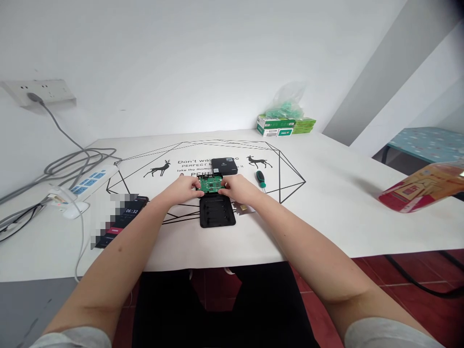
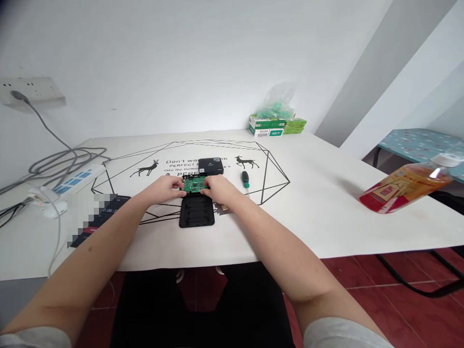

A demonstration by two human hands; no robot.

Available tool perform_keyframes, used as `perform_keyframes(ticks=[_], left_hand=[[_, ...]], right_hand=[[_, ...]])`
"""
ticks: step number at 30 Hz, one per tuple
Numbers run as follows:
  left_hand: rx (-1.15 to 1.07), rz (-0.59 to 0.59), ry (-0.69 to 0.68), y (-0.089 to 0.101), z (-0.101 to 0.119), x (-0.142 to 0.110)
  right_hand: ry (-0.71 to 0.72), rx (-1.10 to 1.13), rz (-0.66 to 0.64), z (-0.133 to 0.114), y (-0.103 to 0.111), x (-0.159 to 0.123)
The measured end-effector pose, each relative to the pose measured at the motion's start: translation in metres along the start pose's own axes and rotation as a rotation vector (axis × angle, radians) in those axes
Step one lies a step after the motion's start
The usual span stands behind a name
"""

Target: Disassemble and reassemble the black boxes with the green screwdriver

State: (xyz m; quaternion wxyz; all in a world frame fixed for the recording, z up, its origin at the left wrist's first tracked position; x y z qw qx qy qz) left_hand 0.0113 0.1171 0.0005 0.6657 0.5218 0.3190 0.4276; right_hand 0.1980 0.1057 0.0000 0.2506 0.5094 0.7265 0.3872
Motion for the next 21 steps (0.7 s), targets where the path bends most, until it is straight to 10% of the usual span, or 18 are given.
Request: perform_keyframes(ticks=[16,21], left_hand=[[0.122,0.014,-0.115,-0.005,0.007,0.002],[0.116,-0.001,-0.092,0.001,0.01,-0.005]], right_hand=[[-0.063,-0.016,-0.063,0.005,0.013,-0.007],[-0.124,0.056,-0.524,0.029,0.002,-0.027]])
Point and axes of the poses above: each hand's wrist, its own x-axis towards the middle knuckle, its own y-axis out of the back of the hand, z = x × y, the point moved 9 cm from there along x, towards the middle knuckle, and after that the axes turned 12 degrees about x, right-handed, at the moved point
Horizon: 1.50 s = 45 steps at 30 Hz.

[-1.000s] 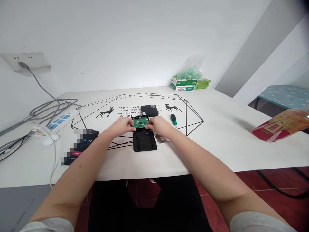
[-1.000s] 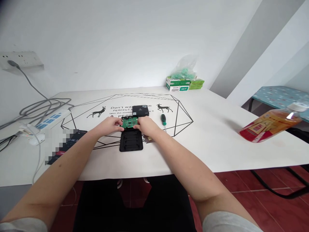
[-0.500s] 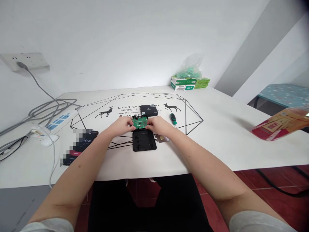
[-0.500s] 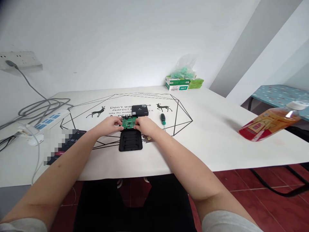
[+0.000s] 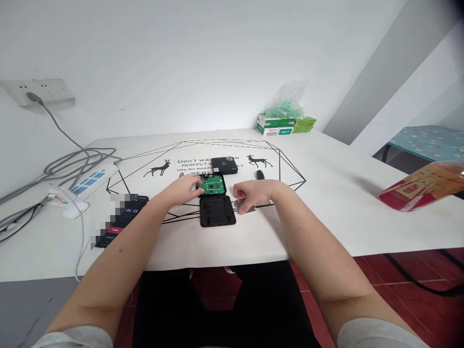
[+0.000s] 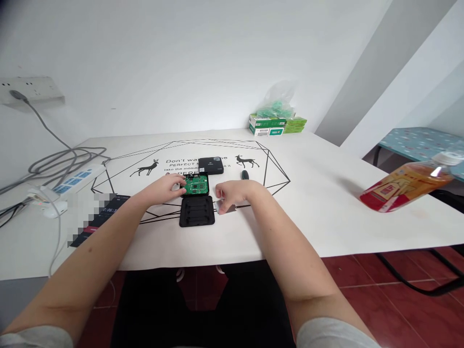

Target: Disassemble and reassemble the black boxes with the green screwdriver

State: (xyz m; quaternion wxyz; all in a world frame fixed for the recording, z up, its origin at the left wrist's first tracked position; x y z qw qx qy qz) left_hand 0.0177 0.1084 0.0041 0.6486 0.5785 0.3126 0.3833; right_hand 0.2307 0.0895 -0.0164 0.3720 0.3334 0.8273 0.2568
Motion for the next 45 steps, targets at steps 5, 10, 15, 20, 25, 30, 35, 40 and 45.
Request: perform_keyframes(ticks=[5,10,15,20,25,30,35,40,45], left_hand=[[-0.105,-0.066,-0.02,0.004,0.011,-0.007],[-0.058,-0.192,-0.061,-0.008,0.015,-0.011],[-0.033,-0.269,-0.042,-0.019,0.011,-0.013],[-0.012,-0.317,-0.038,-0.024,0.011,-0.014],[0.03,-0.353,-0.027,-0.027,0.009,-0.015],[0.025,-0.344,-0.033,-0.027,0.01,-0.016],[0.021,-0.322,-0.048,-0.027,0.01,-0.015],[0.056,-0.328,-0.052,-0.03,0.009,-0.014],[0.042,-0.336,-0.032,-0.029,0.009,-0.015]], right_hand=[[-0.042,-0.005,-0.026,0.007,-0.002,-0.005],[-0.066,-0.054,0.003,0.005,-0.002,-0.004],[-0.099,-0.079,0.031,0.005,0.002,-0.008],[-0.084,-0.082,0.086,0.002,0.006,-0.011],[-0.013,-0.091,0.064,-0.004,0.005,-0.011],[0.22,0.045,0.172,-0.036,0.013,-0.019],[0.373,0.076,0.15,-0.066,-0.01,-0.014],[0.432,-0.069,0.133,-0.085,-0.032,-0.008],[0.447,-0.126,0.138,-0.088,-0.034,-0.008]])
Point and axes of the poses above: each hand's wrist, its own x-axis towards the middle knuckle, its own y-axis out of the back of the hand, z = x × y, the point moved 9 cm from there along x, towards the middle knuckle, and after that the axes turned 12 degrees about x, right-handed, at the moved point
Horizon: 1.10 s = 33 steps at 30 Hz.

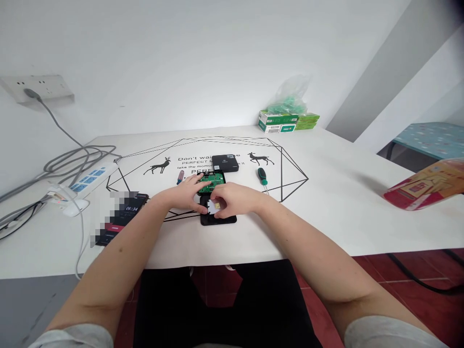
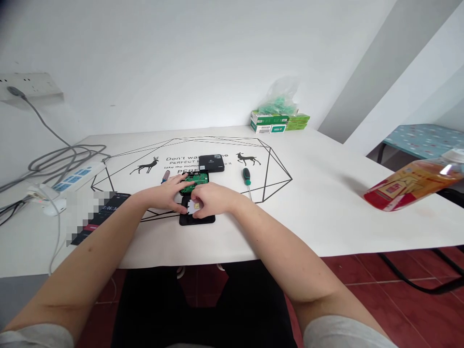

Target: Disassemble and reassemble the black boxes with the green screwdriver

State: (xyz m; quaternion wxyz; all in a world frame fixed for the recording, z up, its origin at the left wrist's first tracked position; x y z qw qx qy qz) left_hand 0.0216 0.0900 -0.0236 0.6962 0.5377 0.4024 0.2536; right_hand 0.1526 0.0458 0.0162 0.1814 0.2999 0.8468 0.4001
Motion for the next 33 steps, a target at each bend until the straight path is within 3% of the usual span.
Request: perform_keyframes(ticks=[22,33], left_hand=[[-0.018,-0.01,0.009,0.0013,-0.0024,-0.0014],[0.034,-0.021,0.006,0.0059,0.0068,-0.0051]], right_hand=[[-0.008,0.037,-0.031,0.0033,-0.0069,0.0019],[0.004,0.032,-0.037,0.0048,-0.008,0.003]])
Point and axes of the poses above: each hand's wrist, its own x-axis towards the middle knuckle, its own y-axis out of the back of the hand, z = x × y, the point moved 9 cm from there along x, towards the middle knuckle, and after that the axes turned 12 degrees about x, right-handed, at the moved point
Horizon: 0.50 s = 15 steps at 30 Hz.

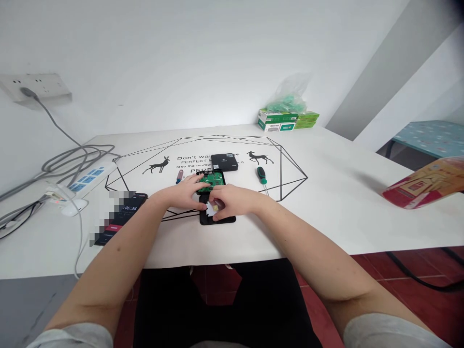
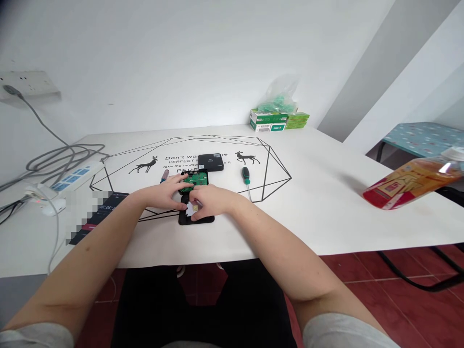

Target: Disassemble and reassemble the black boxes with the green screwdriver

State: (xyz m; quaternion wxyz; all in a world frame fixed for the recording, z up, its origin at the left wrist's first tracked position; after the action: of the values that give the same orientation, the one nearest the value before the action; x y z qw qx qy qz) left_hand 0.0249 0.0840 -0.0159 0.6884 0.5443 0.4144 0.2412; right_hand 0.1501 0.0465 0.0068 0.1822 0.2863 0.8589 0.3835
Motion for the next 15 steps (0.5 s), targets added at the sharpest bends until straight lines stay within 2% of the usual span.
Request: perform_keyframes(ticks=[6,9,11,12,13,15], left_hand=[[0.001,0.019,0.001,0.0,0.0,0.0],[-0.008,0.04,-0.01,0.002,-0.002,0.0],[-0.017,0.103,-0.012,0.009,-0.006,0.001],[-0.013,0.156,-0.005,0.014,-0.01,0.001],[0.0,0.223,0.013,0.02,-0.015,0.002],[0.059,0.361,0.091,0.033,-0.029,0.002]], right_hand=[[0.018,0.023,-0.003,0.001,0.0,0.001],[0.066,0.041,0.037,0.001,0.009,-0.001],[0.075,0.024,0.163,0.006,0.028,-0.004],[0.04,0.007,0.268,0.014,0.042,-0.007],[-0.035,-0.019,0.373,0.026,0.056,-0.012],[-0.281,-0.1,0.542,0.06,0.081,-0.026]])
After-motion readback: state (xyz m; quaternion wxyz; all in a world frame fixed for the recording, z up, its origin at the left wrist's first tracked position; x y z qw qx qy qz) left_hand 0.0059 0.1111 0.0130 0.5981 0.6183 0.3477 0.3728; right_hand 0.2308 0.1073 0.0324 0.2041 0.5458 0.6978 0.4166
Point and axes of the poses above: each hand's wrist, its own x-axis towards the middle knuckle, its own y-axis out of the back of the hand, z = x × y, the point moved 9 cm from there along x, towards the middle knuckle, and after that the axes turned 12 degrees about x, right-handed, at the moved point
